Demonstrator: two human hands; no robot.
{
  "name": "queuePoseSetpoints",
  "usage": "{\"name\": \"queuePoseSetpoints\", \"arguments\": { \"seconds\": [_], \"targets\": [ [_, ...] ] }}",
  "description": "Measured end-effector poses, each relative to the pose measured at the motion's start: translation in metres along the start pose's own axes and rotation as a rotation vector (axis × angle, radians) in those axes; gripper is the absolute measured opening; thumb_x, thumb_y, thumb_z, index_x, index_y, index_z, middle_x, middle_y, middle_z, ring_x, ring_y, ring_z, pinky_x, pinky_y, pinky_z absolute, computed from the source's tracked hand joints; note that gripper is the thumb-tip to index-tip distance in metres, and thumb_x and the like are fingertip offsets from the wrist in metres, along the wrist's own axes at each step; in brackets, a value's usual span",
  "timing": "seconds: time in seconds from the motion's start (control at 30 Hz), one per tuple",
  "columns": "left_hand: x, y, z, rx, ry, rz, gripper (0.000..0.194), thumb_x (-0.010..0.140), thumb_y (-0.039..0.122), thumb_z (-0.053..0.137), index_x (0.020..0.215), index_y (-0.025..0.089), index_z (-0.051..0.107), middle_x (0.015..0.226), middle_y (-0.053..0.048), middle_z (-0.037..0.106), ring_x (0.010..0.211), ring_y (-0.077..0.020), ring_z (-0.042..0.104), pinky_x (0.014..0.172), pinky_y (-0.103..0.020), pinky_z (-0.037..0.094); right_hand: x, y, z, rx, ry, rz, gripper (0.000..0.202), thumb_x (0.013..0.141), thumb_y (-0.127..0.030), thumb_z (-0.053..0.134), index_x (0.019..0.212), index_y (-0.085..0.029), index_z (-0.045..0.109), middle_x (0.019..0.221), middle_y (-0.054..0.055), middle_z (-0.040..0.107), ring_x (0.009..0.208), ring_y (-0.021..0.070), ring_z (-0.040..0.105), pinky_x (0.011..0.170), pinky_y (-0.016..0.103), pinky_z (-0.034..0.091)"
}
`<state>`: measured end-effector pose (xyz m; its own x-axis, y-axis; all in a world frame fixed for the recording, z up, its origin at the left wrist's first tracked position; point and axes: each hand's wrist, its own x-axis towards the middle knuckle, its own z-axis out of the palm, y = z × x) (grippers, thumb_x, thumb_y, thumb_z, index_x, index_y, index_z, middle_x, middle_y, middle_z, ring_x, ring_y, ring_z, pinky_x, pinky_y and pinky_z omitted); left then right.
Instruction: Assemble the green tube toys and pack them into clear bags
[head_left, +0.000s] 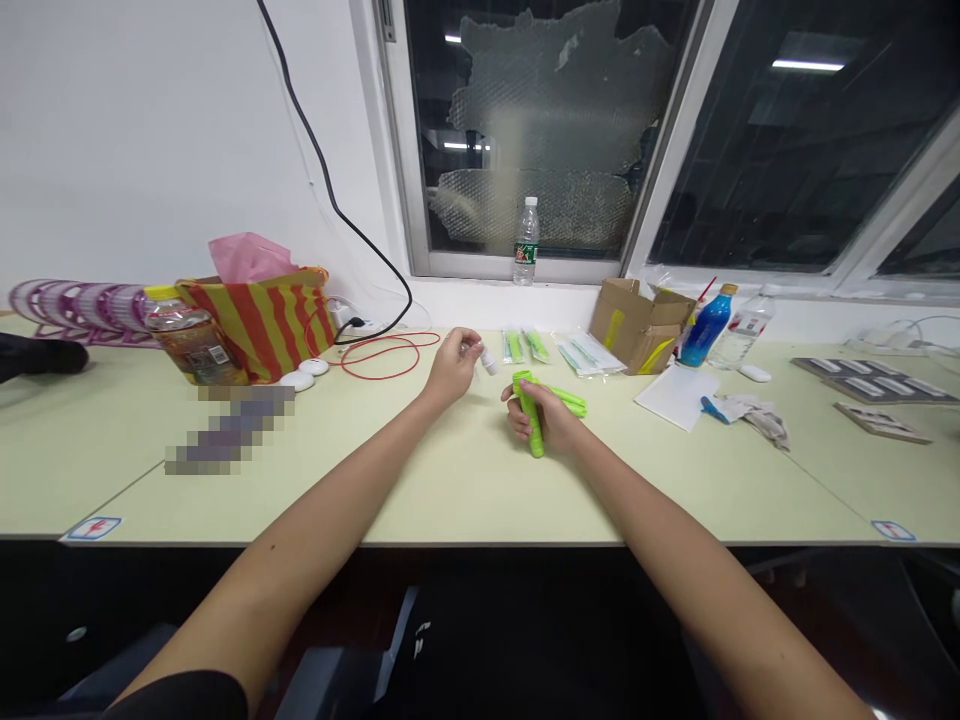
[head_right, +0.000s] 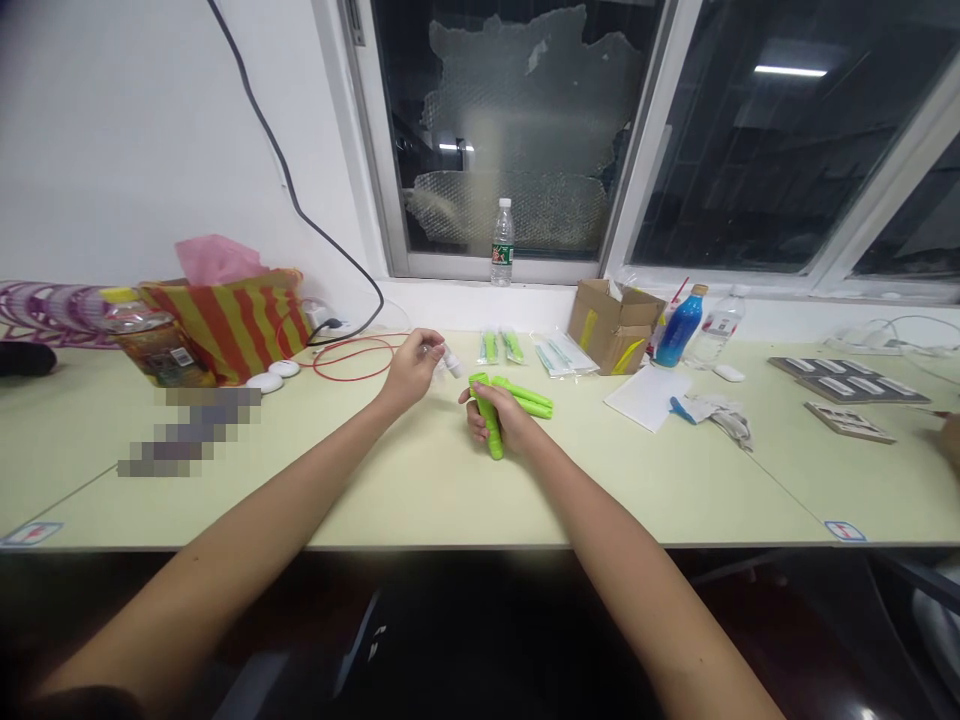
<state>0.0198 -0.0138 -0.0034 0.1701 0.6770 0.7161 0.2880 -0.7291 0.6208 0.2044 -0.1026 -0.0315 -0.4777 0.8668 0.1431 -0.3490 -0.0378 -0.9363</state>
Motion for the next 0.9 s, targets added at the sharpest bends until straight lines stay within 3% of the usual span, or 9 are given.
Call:
{"name": "queuePoseSetpoints", "arguments": {
  "seconds": [0.1,0.2,0.37,0.6,0.9],
  "targets": [
    [-0.005,0.031,0.003,-0.111,-0.022,0.051,0.018,0.09,0.035,0.055,0.098,0.019,0.056,0.095,-0.006,0.061,0.09,-0.0187,0.058,0.081,-0.033,0.046,-0.001,0.0,0.001,-0.004,-0.014,0.006,0.032,0.088,-0.052,0.053,0.094,-0.02,0.055,0.051,-0.007,0.04,0.041,0.0101,0.033,0.042,0.023,0.035],
    [-0.01,0.046,0.006,-0.129,-0.01,0.082,0.022,0.09,0.04,0.057,0.098,0.019,0.057,0.095,-0.006,0.062,0.09,-0.0185,0.058,0.081,-0.032,0.046,-0.001,0.0,0.002,-0.013,-0.015,0.013,0.034,0.087,-0.054,0.054,0.094,-0.02,0.055,0.051,-0.008,0.039,0.041,0.0099,0.032,0.041,0.023,0.035],
    [-0.009,0.051,0.005,-0.202,0.083,0.035,0.025,0.089,0.042,0.06,0.097,0.018,0.058,0.095,-0.006,0.063,0.089,-0.0177,0.06,0.08,-0.031,0.047,-0.002,-0.001,0.004,-0.043,-0.014,0.028,0.034,0.087,-0.054,0.055,0.094,-0.02,0.054,0.051,-0.008,0.039,0.04,0.0094,0.031,0.041,0.023,0.034],
    [-0.014,0.06,0.007,-0.254,0.039,0.024,0.027,0.088,0.043,0.062,0.098,0.018,0.061,0.094,-0.006,0.065,0.09,-0.017,0.061,0.082,-0.03,0.047,-0.005,-0.001,0.006,-0.048,-0.07,0.078,0.031,0.088,-0.051,0.054,0.093,-0.02,0.056,0.05,-0.008,0.038,0.039,0.0091,0.03,0.04,0.022,0.031],
    [-0.018,0.062,0.011,-0.343,0.069,-0.055,0.026,0.083,0.041,0.068,0.093,0.018,0.061,0.092,-0.005,0.065,0.086,-0.0161,0.061,0.078,-0.03,0.048,-0.006,-0.002,0.007,-0.06,-0.05,0.064,0.03,0.089,-0.049,0.054,0.095,-0.02,0.056,0.052,-0.008,0.038,0.04,0.009,0.03,0.04,0.022,0.031]
  ]
}}
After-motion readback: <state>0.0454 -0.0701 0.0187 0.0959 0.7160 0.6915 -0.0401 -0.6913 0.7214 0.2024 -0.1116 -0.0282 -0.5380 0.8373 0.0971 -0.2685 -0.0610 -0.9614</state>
